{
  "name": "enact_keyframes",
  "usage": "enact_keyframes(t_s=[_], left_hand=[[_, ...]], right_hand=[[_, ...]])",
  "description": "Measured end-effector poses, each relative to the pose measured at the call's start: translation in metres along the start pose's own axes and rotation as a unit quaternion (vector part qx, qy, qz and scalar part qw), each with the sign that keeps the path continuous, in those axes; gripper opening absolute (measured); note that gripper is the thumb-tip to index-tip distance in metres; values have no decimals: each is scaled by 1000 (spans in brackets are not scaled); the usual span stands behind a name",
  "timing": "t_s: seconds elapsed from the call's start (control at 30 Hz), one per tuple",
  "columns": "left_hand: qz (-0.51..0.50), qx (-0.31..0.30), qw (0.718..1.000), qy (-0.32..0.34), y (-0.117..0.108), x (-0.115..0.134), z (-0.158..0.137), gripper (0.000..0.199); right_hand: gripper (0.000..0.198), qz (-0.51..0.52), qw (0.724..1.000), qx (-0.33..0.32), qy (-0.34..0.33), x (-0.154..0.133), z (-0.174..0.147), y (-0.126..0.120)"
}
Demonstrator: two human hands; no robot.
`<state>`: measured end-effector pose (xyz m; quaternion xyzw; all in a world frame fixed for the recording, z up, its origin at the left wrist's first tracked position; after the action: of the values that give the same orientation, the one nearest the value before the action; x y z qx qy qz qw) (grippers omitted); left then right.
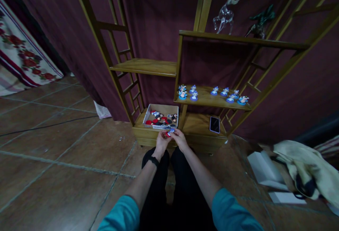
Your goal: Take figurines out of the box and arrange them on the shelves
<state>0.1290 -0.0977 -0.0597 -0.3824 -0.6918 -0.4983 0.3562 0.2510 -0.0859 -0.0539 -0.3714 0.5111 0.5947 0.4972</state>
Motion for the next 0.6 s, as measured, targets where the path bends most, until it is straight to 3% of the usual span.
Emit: enact_keyframes(t_s=[0.13,0.43,0.6], left_hand=[[27,-6,999,20,1,-3,4,42],[24,-50,998,-10,7,-10,2,45],[-65,-110,985,-118,9,-20,3,35]], right_hand=[[39,-19,999,33,-20,2,1,-7],[34,-57,997,47,-22,2,1,-11],[37,10,999,35,11,6,-1,-10]])
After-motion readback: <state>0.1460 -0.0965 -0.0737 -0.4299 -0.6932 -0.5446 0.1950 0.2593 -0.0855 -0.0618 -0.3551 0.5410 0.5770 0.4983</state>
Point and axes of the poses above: each hand's wrist, its own z-axis towards the middle knuckle, its own y-axis out of the palm, x = y × z, the point moved 10 cm from there along z, towards the middle knuckle, and after that the axes turned 11 degrees about -y, right-handed, at the moved point
